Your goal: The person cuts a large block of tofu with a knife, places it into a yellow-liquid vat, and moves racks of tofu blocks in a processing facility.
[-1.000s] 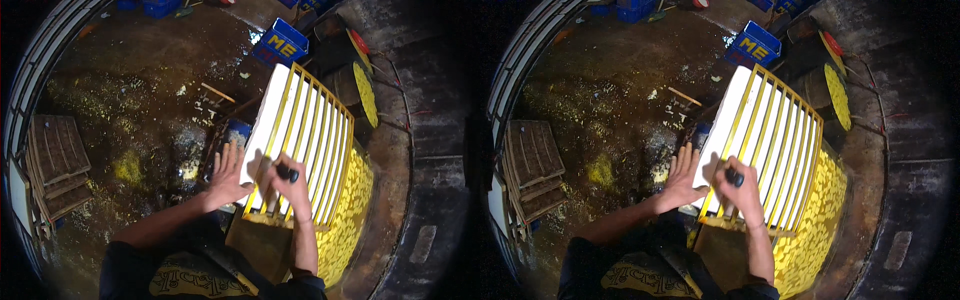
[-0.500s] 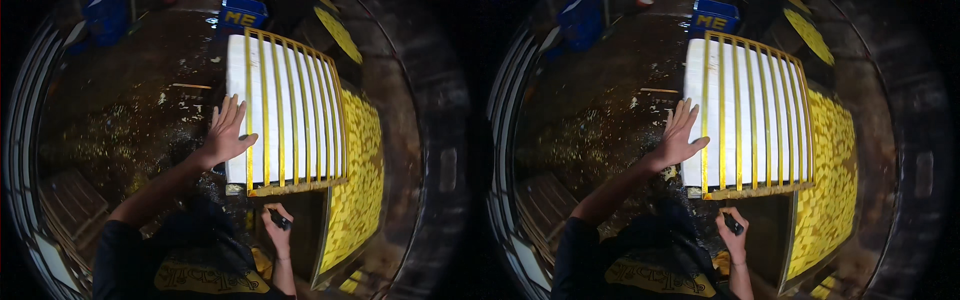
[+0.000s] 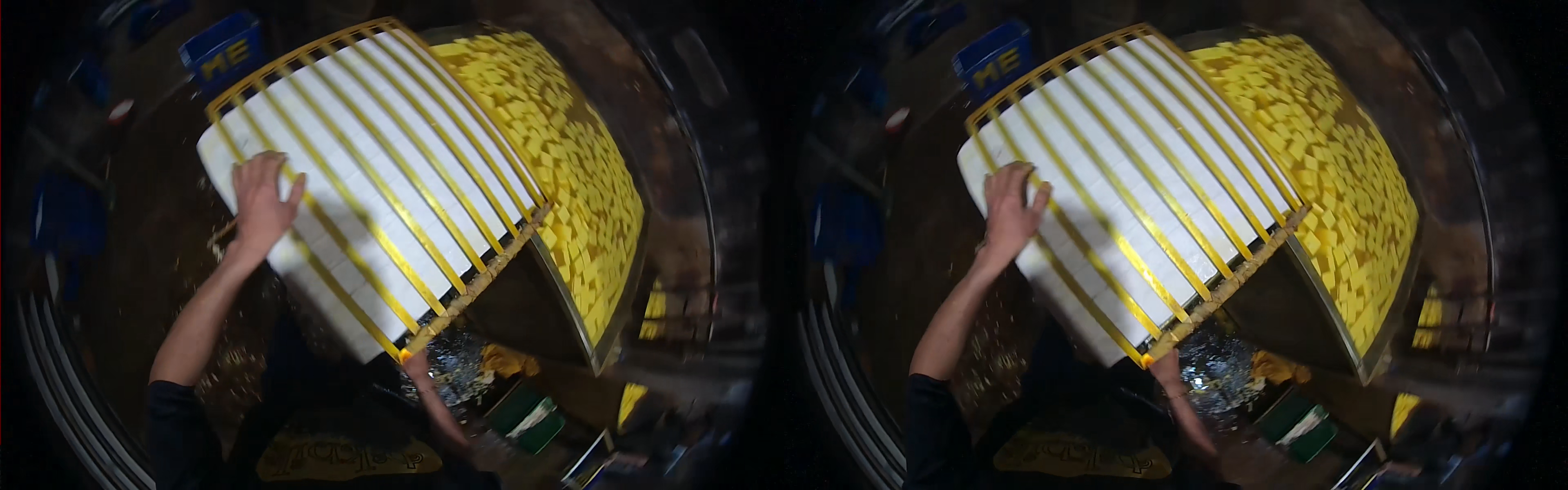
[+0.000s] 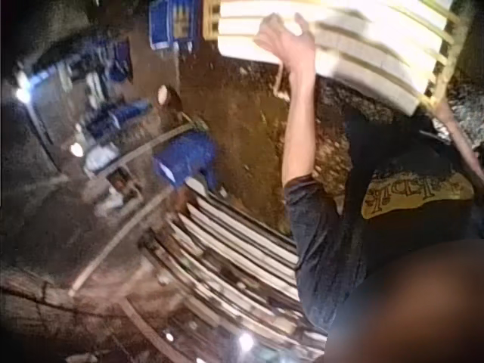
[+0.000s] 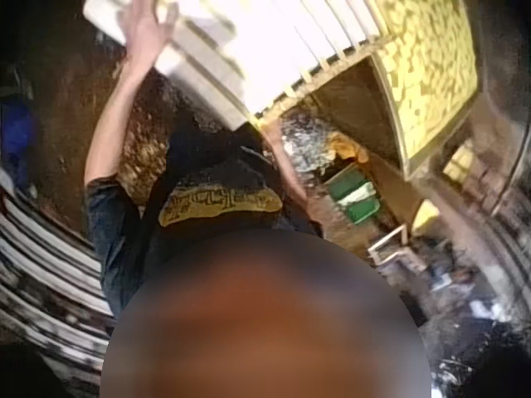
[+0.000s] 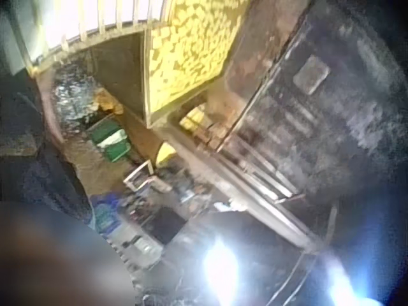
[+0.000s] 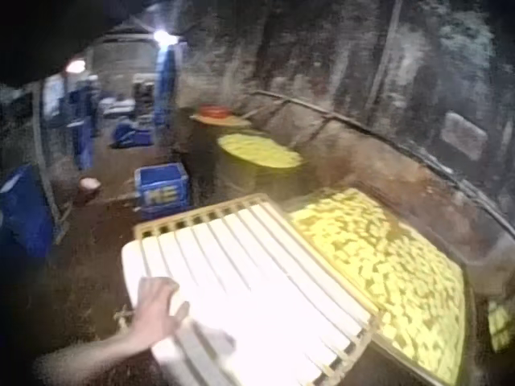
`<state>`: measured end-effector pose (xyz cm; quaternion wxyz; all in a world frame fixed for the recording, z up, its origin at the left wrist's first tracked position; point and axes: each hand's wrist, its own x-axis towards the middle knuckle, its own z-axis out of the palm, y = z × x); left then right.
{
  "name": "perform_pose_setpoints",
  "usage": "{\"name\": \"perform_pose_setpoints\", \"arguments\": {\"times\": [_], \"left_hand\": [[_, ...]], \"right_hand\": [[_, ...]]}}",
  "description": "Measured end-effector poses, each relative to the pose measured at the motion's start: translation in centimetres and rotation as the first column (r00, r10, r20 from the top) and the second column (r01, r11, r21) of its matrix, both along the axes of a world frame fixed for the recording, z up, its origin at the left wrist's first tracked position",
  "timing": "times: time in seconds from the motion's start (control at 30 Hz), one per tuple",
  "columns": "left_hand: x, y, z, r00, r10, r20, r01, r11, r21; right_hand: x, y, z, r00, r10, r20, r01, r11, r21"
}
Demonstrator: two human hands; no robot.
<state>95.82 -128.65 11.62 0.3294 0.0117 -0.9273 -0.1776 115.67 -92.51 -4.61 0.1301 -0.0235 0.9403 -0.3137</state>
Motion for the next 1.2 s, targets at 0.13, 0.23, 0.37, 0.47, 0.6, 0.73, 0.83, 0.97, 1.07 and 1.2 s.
{"name": "perform_pose_setpoints", "arguments": {"times": [0.13, 0.23, 0.37, 0.47, 0.6, 0.73, 0.83, 0.97, 1.07, 1.2], "left_hand": [[-9.5, -9.3, -0.8, 0.997, -0.072, -0.02, 0.072, 0.997, 0.015], [-15.5, -14.5, -0.5, 0.996, 0.042, 0.076, -0.033, 0.993, -0.117], [-21.6, -20.9, -1.4, 0.782, -0.325, 0.532, 0.137, 0.922, 0.363], [-19.4, -19.5, 4.2, 0.716, -0.427, 0.553, 0.061, 0.827, 0.559], [-11.7, -14.5, 14.6, 0.458, -0.77, 0.444, 0.113, 0.546, 0.83], [-2.0, -4.7, 18.9, 0.233, -0.949, 0.211, 0.029, 0.223, 0.974], [8.4, 7.2, 17.8, 0.169, -0.949, 0.266, -0.143, 0.244, 0.959], [18.0, 18.0, 4.8, 0.024, -0.845, 0.533, 0.286, 0.517, 0.807], [23.1, 21.9, -6.2, -0.037, -0.72, 0.693, 0.503, 0.586, 0.635], [27.5, 21.5, -19.7, -0.062, -0.669, 0.741, 0.415, 0.657, 0.629]], "right_hand": [[-0.9, -2.6, 7.6, 0.897, -0.426, 0.12, 0.435, 0.797, -0.419], [-3.7, -4.6, 14.3, 0.553, -0.592, 0.586, 0.739, 0.024, -0.673], [-5.8, -8.6, 12.7, 0.509, -0.812, 0.285, 0.658, 0.155, -0.737], [-3.6, -7.7, 13.1, 0.492, -0.815, 0.305, 0.71, 0.173, -0.683], [3.0, -5.5, 11.0, 0.374, -0.926, 0.052, 0.66, 0.226, -0.716], [12.5, -0.3, 7.5, 0.33, -0.889, 0.316, 0.912, 0.214, -0.351], [12.5, -0.1, 8.0, 0.438, -0.898, 0.045, 0.884, 0.421, -0.204], [6.6, -1.9, 12.7, 0.607, -0.745, 0.275, 0.64, 0.253, -0.726], [4.7, -0.8, 9.5, 0.571, -0.767, 0.294, 0.782, 0.398, -0.48], [6.9, 1.8, -7.8, 0.477, -0.841, 0.257, 0.825, 0.327, -0.462]]}}
